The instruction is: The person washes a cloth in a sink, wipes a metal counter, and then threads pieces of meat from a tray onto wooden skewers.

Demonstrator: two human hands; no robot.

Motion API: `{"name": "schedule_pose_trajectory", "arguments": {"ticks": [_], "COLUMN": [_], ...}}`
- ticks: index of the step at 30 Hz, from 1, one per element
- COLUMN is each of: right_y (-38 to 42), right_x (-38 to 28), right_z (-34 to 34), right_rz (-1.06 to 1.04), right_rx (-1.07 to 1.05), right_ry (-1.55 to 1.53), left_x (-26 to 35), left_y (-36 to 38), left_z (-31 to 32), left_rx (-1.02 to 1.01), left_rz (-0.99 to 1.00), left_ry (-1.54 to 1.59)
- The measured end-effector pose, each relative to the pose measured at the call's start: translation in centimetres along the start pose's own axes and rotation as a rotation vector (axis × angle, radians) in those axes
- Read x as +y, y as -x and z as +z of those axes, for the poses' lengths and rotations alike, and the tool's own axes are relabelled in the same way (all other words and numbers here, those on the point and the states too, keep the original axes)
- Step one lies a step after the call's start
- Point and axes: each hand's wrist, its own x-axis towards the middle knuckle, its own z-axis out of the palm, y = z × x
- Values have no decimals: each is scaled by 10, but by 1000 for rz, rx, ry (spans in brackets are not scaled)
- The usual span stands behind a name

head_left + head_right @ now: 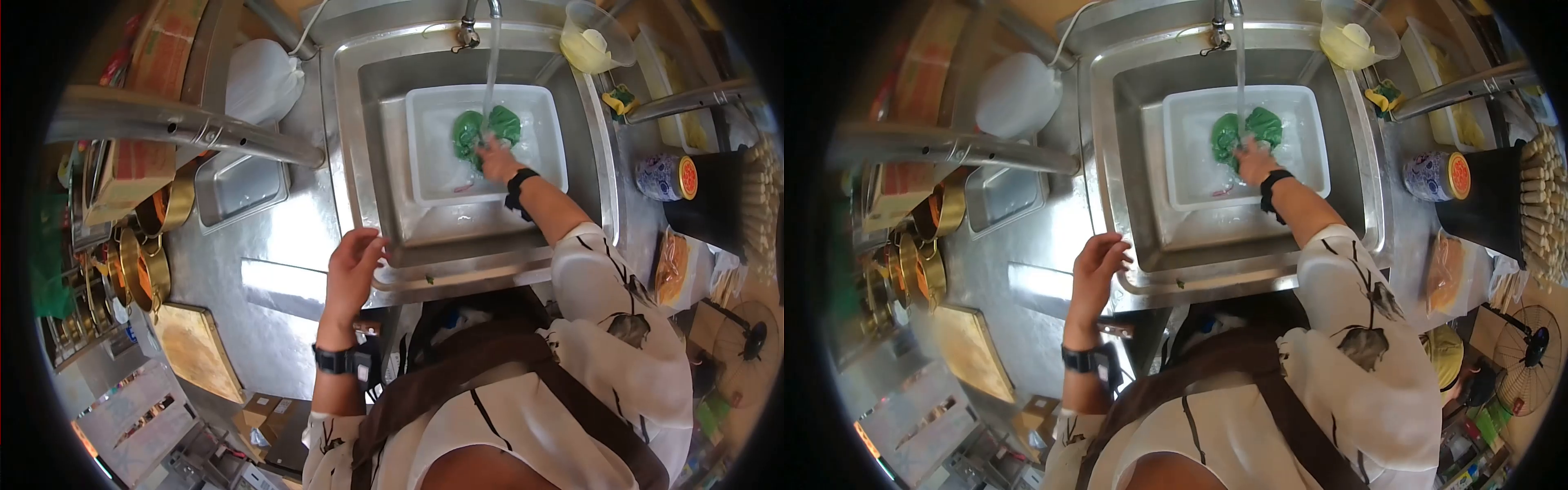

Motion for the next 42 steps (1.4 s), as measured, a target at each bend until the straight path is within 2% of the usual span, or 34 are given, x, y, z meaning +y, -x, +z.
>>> {"name": "schedule_pose_trajectory", "arguments": {"ticks": [2, 5, 8, 9, 12, 13, 16, 17, 18, 19, 20, 21, 22, 23, 26, 27, 30, 33, 36, 37, 40, 41, 42], "right_y": [9, 29, 19, 6, 25, 27, -4, -4, -13, -19, -8, 6, 28, 57, 101, 107, 113, 109, 78, 62, 37, 32, 24], "right_x": [-8, 15, 27, 25, 29, 34, 31, 23, 22, 21, 9, -3, -15, -27, -45, -49, -56, -54, -41, -27, 4, 12, 22], "right_z": [-3, -47, -13, -4, -43, -57, -9, -10, -9, -5, -11, -18, -40, -68, -91, -92, -94, -95, -78, -69, -53, -53, -56], "right_rz": [-335, -135, -23, -202, -274, -107, 179, 66, -110, -285, -349, -414, -389, -361, -347, -353, -309, -273, -199, -158, -38, -3, 67], "right_rx": [-91, -62, 244, 53, -119, -46, 175, 129, 52, -33, 23, 86, 84, 80, 145, 182, 206, 310, 403, 380, 341, 332, 306], "right_ry": [73, -43, 56, 189, 17, -92, -151, -93, -354, -614, -707, -799, -829, -860, -941, -967, -986, -894, -752, -716, -598, -552, -546], "left_x": [-1, -7, -17, -29, -61, -62, -68, -87, -115, -121, -117, -112, -102, -99, -71, -81, -39, -71, -31, -10, -18, -33, -66], "left_y": [-29, -67, -104, -121, -156, -161, -186, -197, -212, -215, -215, -217, -218, -217, -213, -217, -195, -216, -205, -196, -202, -208, -218], "left_z": [23, 55, 94, 105, 134, 140, 166, 170, 173, 175, 178, 179, 180, 185, 177, 171, 178, 178, 192, 202, 216, 214, 208], "left_rx": [-52, -105, -120, -162, -103, -86, 23, -31, -85, -118, -151, -165, -177, -62, -147, -173, -144, -34, 153, 224, 192, 191, 94], "left_rz": [-34, -168, -266, -289, -382, -411, -585, -514, -440, -454, -469, -558, -643, -575, -571, -626, -500, -347, -337, -282, -232, -232, -114], "left_ry": [75, 280, 365, 440, 603, 605, 588, 463, 338, 393, 447, 680, 915, 976, 785, 793, 797, 637, 482, 324, 191, 347, 175]}}
